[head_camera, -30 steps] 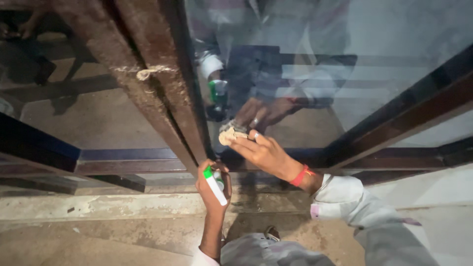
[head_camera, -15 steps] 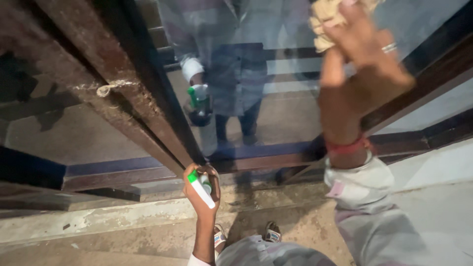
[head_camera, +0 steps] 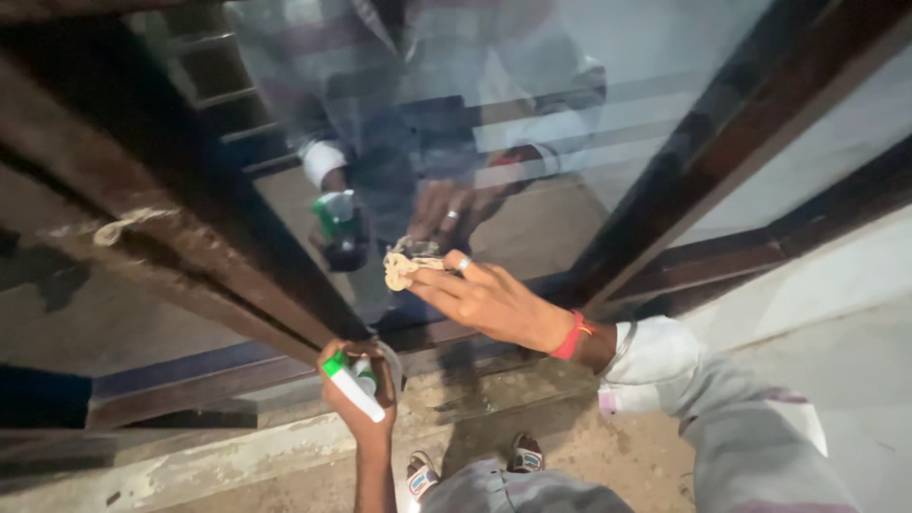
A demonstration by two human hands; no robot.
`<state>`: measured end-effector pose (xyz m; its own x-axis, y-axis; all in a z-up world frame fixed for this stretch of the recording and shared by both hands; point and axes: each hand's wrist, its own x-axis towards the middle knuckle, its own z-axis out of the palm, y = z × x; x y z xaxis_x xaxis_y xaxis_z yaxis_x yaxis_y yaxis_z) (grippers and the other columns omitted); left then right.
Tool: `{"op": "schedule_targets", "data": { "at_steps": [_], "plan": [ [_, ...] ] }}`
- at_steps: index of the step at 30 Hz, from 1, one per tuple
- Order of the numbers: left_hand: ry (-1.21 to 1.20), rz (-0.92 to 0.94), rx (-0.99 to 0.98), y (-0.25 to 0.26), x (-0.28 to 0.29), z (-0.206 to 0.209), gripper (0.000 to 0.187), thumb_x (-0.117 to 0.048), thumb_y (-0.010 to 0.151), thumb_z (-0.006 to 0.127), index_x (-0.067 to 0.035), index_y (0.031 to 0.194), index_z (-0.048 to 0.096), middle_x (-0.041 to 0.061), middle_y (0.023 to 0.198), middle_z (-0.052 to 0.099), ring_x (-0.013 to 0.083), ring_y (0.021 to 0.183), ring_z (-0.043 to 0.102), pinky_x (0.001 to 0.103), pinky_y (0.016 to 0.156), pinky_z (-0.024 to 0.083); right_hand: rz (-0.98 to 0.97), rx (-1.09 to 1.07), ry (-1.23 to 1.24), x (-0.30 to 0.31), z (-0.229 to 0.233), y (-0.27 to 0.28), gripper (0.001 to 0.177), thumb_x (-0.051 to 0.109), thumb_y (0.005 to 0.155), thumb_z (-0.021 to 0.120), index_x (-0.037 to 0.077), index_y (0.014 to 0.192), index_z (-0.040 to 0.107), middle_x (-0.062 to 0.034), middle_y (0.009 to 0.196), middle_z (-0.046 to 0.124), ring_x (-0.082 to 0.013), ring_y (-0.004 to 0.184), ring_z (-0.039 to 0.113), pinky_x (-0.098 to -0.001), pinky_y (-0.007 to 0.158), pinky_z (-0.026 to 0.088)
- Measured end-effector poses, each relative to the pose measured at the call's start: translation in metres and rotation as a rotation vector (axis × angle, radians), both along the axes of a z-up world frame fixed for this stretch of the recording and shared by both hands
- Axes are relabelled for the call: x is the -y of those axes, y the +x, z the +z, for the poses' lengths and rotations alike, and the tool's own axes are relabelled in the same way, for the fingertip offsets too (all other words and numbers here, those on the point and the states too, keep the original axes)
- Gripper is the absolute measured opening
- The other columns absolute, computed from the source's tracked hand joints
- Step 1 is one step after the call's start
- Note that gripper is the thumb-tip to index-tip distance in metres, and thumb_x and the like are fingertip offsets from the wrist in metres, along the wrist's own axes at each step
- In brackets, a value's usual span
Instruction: The person wipes the glass pane of a dark-framed door using a small cloth while holding a spray bottle.
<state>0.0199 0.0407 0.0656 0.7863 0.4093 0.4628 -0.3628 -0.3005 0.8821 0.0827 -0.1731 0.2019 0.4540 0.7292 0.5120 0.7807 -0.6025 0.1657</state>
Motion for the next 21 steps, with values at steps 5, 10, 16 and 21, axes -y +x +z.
{"op": "schedule_targets", "data": {
  "at_steps": [5,10,16,21],
  "plan": [
    [-0.015,-0.050,-0.004,-0.001,0.001,0.000,0.042,0.001,0.087,0.064,0.001,0.126,0.048,0.011,0.096,0.067,0.0183,0.089,0.068,0.031,0.087,0.054,-0.048,0.377,-0.034,0.006,0.017,-0.001,0.033,0.015,0.095,0.067,0.015,0.127,0.069,0.0077,0.134,0.061,-0.0157,0.111,0.061,-0.0245,0.069,0.054],
    [-0.059,-0.100,0.035,-0.002,0.001,-0.007,0.045,0.003,0.090,0.063,0.001,0.130,0.043,0.012,0.099,0.064,0.0186,0.095,0.066,0.031,0.094,0.052,0.045,0.437,0.061,0.040,0.074,0.019,0.026,0.010,0.093,0.073,0.011,0.118,0.078,0.0018,0.122,0.074,-0.0129,0.084,0.061,-0.0248,0.066,0.048],
    [-0.048,-0.109,0.037,-0.001,0.005,-0.006,0.047,0.004,0.089,0.063,0.002,0.131,0.042,0.013,0.101,0.065,0.0190,0.096,0.065,0.031,0.095,0.051,-0.633,0.704,0.493,0.114,0.144,0.023,0.034,-0.004,0.089,0.067,0.006,0.121,0.076,-0.0087,0.126,0.074,-0.0277,0.095,0.071,-0.0366,0.082,0.057],
    [0.016,-0.041,-0.049,0.000,0.007,0.003,0.045,0.003,0.088,0.065,0.001,0.128,0.045,0.012,0.097,0.068,0.0185,0.090,0.068,0.029,0.088,0.052,-0.598,0.802,0.889,0.117,0.165,0.021,0.029,-0.015,0.088,0.068,-0.003,0.115,0.074,-0.0130,0.094,0.071,-0.0238,0.071,0.061,-0.0347,0.064,0.047]
  ]
}}
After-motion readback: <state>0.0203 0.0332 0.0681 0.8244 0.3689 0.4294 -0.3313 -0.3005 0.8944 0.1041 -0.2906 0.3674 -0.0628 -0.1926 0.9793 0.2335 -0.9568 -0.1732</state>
